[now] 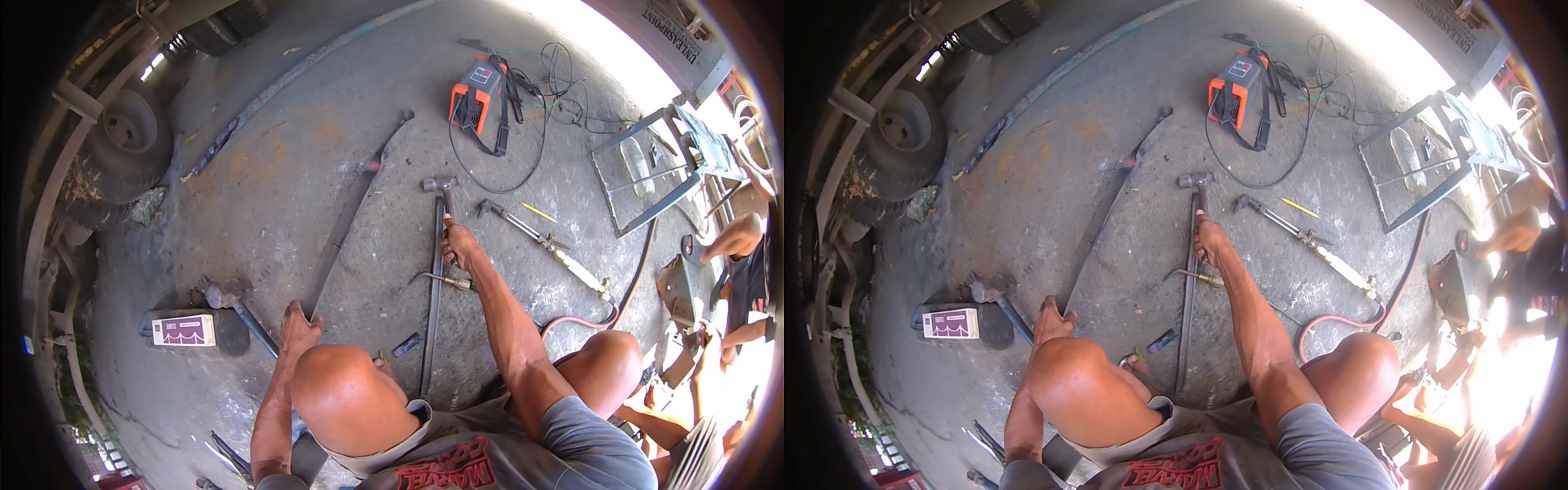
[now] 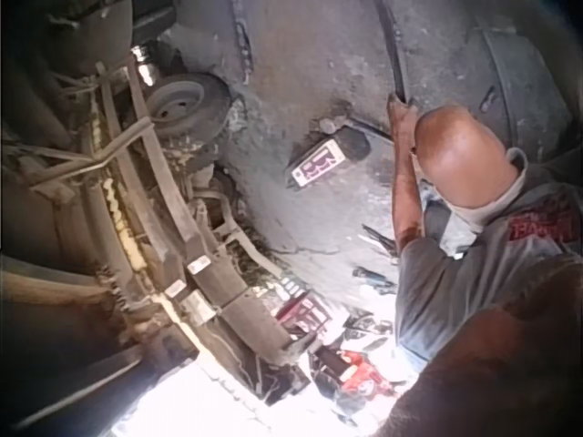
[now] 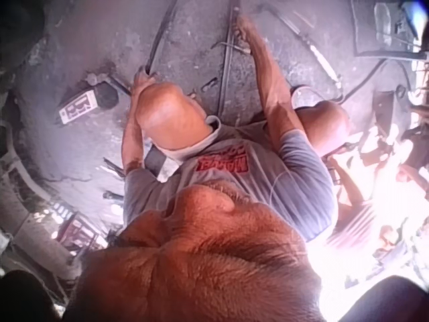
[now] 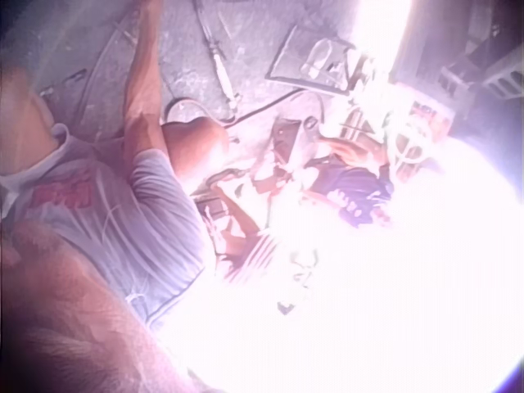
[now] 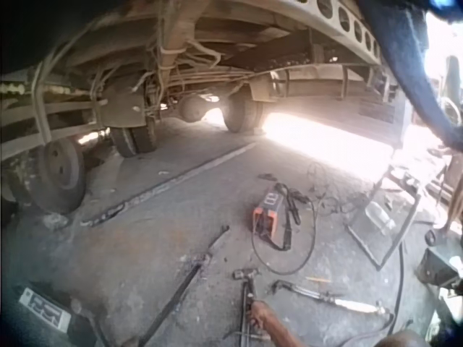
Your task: The person heats a metal bar with a blowtorch until it glows red, then uses a hammer to strike and shape the heated section. The person repeats the heating and hammering process on the same metal bar.
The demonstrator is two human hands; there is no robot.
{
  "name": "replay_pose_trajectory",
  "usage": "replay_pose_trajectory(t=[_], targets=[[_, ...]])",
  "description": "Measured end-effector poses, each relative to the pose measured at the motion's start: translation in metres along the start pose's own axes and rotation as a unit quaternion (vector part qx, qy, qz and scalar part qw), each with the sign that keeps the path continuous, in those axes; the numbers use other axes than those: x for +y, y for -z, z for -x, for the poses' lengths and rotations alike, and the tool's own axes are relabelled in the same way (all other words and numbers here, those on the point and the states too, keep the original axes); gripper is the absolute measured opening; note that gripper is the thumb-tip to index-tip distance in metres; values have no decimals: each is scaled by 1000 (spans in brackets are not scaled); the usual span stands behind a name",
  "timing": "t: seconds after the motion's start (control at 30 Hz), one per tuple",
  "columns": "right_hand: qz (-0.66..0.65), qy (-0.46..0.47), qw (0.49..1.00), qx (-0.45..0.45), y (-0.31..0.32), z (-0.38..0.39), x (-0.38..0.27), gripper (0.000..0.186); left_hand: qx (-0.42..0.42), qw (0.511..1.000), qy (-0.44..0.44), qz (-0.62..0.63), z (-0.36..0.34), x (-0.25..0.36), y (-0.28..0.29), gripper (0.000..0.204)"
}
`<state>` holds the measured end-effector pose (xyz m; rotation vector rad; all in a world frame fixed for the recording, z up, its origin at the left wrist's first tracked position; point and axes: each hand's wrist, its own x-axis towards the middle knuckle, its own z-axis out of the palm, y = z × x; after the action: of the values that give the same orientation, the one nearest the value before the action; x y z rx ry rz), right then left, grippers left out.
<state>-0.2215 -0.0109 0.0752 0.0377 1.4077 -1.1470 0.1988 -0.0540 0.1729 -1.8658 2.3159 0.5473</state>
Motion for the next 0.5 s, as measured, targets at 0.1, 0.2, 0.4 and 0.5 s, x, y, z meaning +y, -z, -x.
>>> replay_pose_trajectory(t=[0.1, 0.2, 0.4, 0.5], targets=[[-5, -7, 1000, -4, 9, -1, 1, 51, -23, 999, 40, -6, -5, 10, 0, 59], [-1, -5, 1000, -11, 3, 0, -2, 51, 42, 996, 12, -81, -11, -22, -49, 62], [14, -19, 1000, 17, 8, -1, 2, 55, 70, 990, -1, -122, -2, -18, -82, 74], [23, -20, 999, 30, 5, 0, 4, 56, 70, 994, -1, -85, -1, -20, -91, 75]])
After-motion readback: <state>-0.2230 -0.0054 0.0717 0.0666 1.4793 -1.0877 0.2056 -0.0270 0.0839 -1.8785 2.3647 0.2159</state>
